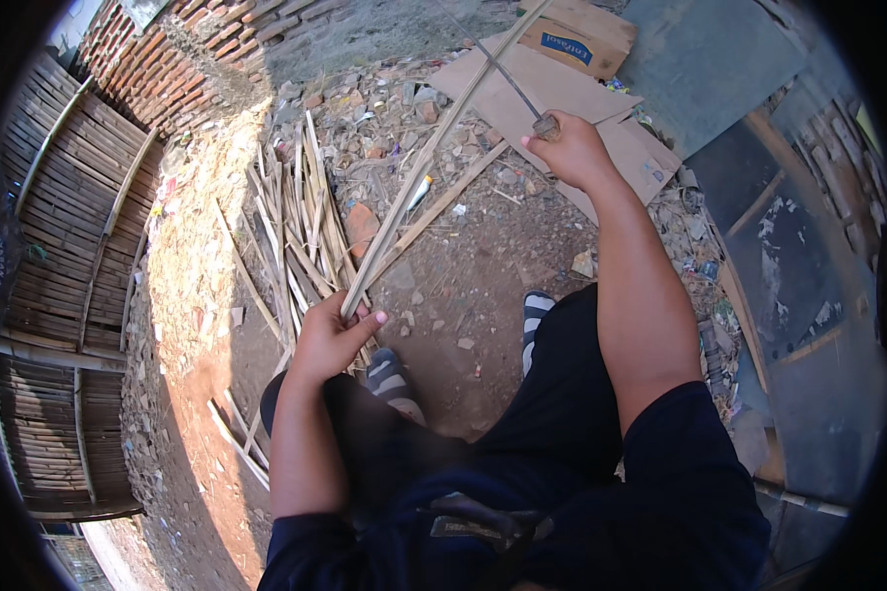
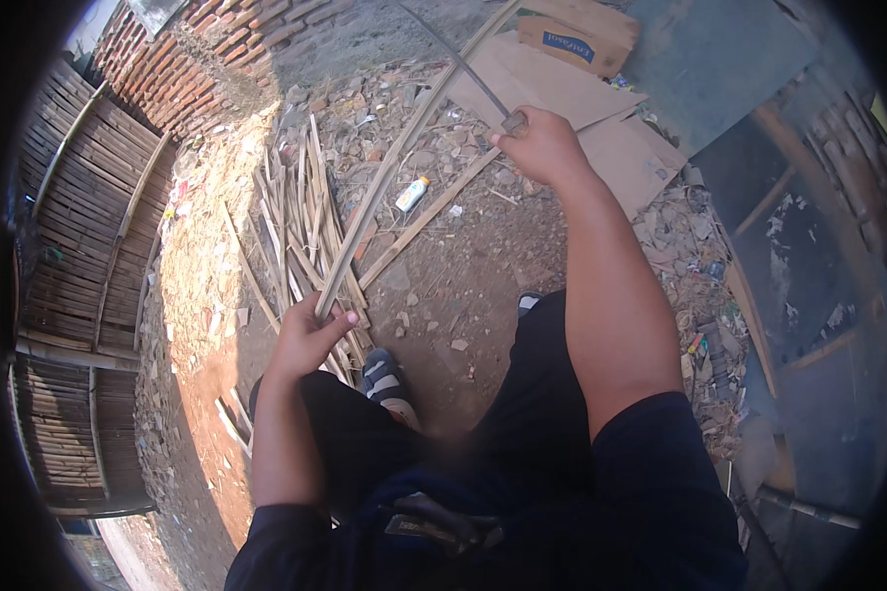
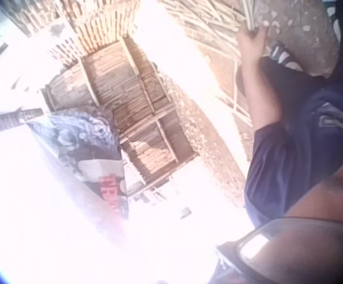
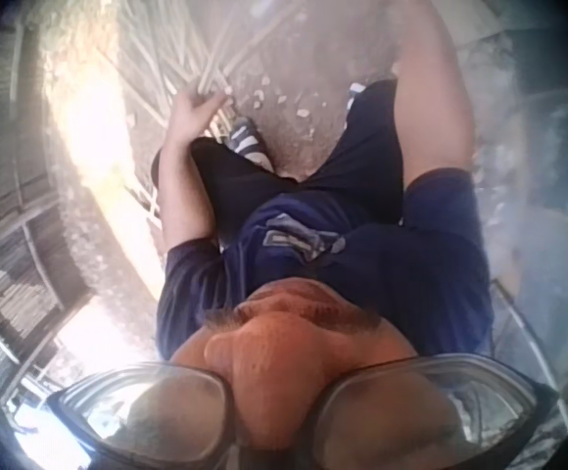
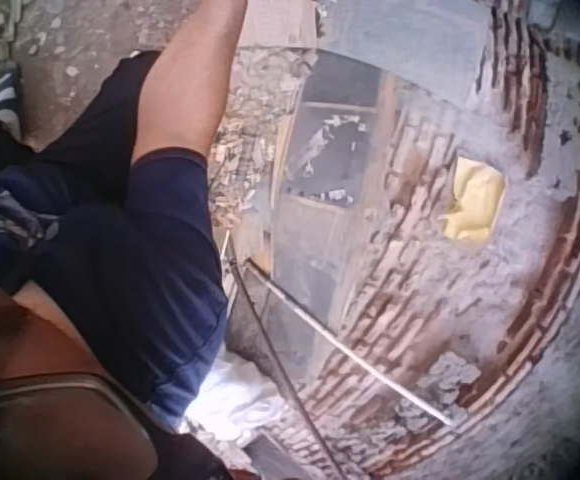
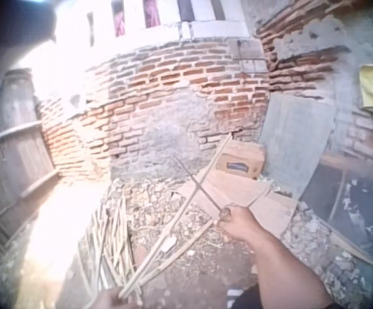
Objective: The person scrapes a strip of bamboo with a knife while holding it by hand, removing layers of the wood over an outdoor workshop area.
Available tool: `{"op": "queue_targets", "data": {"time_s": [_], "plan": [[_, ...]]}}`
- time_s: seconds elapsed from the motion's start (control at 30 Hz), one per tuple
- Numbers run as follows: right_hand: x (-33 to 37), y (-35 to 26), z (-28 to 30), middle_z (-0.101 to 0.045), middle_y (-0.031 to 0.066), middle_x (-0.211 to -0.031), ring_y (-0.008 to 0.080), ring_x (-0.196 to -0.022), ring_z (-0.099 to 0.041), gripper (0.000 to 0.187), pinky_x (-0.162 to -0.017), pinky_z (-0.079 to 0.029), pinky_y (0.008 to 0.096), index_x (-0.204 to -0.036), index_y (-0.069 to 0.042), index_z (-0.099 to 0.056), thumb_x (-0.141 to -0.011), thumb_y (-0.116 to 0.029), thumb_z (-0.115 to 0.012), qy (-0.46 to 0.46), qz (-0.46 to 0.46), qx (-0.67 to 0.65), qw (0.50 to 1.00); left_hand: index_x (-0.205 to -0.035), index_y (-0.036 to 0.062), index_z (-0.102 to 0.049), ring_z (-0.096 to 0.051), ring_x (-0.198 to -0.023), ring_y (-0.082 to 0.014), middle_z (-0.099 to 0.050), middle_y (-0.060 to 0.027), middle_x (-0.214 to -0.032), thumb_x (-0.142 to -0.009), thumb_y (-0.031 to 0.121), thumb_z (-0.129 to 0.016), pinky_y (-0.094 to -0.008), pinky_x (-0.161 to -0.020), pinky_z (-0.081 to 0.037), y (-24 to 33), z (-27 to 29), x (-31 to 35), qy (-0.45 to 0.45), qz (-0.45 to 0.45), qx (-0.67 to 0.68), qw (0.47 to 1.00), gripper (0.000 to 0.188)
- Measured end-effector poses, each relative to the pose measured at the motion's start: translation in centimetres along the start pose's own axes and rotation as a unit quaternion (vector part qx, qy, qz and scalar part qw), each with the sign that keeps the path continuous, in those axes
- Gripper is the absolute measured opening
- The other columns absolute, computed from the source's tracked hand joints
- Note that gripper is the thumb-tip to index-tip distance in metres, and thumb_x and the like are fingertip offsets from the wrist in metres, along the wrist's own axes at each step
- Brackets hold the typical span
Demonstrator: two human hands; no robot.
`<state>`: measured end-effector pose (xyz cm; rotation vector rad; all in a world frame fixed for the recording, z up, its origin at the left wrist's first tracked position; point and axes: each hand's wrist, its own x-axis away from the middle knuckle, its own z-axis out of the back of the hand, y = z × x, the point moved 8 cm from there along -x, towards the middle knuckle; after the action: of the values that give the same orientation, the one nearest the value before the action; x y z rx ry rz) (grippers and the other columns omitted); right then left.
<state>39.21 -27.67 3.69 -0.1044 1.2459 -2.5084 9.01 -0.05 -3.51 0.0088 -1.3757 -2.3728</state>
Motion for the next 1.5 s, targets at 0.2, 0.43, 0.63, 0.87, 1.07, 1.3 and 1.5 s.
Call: {"op": "queue_targets", "data": {"time_s": [0.2,0.43,0.63,0.87,1.07,1.3,1.5], "plan": [[5.8,-6.8,-6.7,-0.072,0.021,-0.098,0.0362,-0.094,-0.071,0.043,-0.084,-0.054,0.0434,-0.117,-0.005,-0.07,-0.083,-0.03,-0.079,-0.171,0.222,0.204,0.938,-0.098,0.0012,-0.063,-0.049,-0.064,-0.0018,-0.057,0.006,-0.077,-0.089,0.017,-0.081,-0.0203,-0.056,-0.04,0.1,-0.8,-0.2,-0.009,0.004,0.024,1.0,0.026],[2.3,-4.4,-4.6,-0.073,0.0192,-0.101,0.0321,-0.096,-0.072,0.044,-0.082,-0.055,0.0453,-0.118,-0.007,-0.07,-0.084,-0.034,-0.077,-0.11,0.191,0.134,0.966,-0.103,-0.0002,-0.064,-0.049,-0.065,-0.0011,-0.057,0.0058,-0.079,-0.089,0.017,-0.082,-0.0195,-0.057,-0.04,0.8,-0.3,0.0,-0.003,-0.012,0.0,1.0,0.028],[0.2,-0.6,0.2,-0.073,0.0193,-0.1,0.0332,-0.098,-0.071,0.04,-0.083,-0.055,0.0437,-0.117,-0.007,-0.069,-0.087,-0.033,-0.075,0.057,0.045,0.063,0.995,-0.098,0.0011,-0.064,-0.048,-0.064,-0.0013,-0.056,0.0063,-0.075,-0.089,0.016,-0.081,-0.0205,-0.055,-0.038,0.3,0.0,0.2,0.011,0.003,-0.03,0.999,0.024],[6.1,-7.2,-7.1,-0.073,0.0193,-0.1,0.0365,-0.097,-0.069,0.047,-0.084,-0.054,0.0461,-0.121,-0.007,-0.069,-0.083,-0.033,-0.079,-0.198,0.239,0.209,0.927,-0.091,0.0034,-0.061,-0.047,-0.063,-0.0019,-0.055,0.0067,-0.072,-0.089,0.019,-0.081,-0.0213,-0.055,-0.037,0.8,-0.6,-0.2,0.005,-0.009,0.013,1.0,0.026],[2.3,-4.2,-5.2,-0.073,0.0181,-0.101,0.0343,-0.097,-0.07,0.049,-0.084,-0.054,0.0454,-0.122,-0.006,-0.069,-0.083,-0.034,-0.079,-0.134,0.206,0.134,0.96,-0.092,0.0041,-0.061,-0.047,-0.063,-0.002,-0.055,0.0068,-0.072,-0.09,0.019,-0.081,-0.0214,-0.055,-0.037,0.7,-0.3,-0.1,0.002,-0.028,0.016,0.999,0.025],[-0.2,0.5,-0.1,-0.074,0.0198,-0.102,0.0352,-0.097,-0.071,0.049,-0.086,-0.055,0.0453,-0.125,-0.005,-0.067,-0.086,-0.035,-0.075,0.039,0.033,0.026,0.998,-0.093,0.0036,-0.061,-0.048,-0.063,-0.0021,-0.056,0.0059,-0.074,-0.09,0.018,-0.08,-0.0212,-0.056,-0.038,0.7,0.0,0.0,0.011,-0.003,0.0,1.0,0.024],[5.1,-5.9,-6.6,-0.073,0.0182,-0.099,0.0362,-0.098,-0.07,0.042,-0.084,-0.055,0.0485,-0.121,-0.012,-0.069,-0.085,-0.034,-0.076,-0.185,0.206,0.201,0.94,-0.095,0.004,-0.061,-0.049,-0.065,-0.0018,-0.056,0.0058,-0.076,-0.09,0.017,-0.081,-0.0205,-0.057,-0.039,0.3,-0.7,-0.6,0.001,0.003,0.022,1.0,0.024]]}}
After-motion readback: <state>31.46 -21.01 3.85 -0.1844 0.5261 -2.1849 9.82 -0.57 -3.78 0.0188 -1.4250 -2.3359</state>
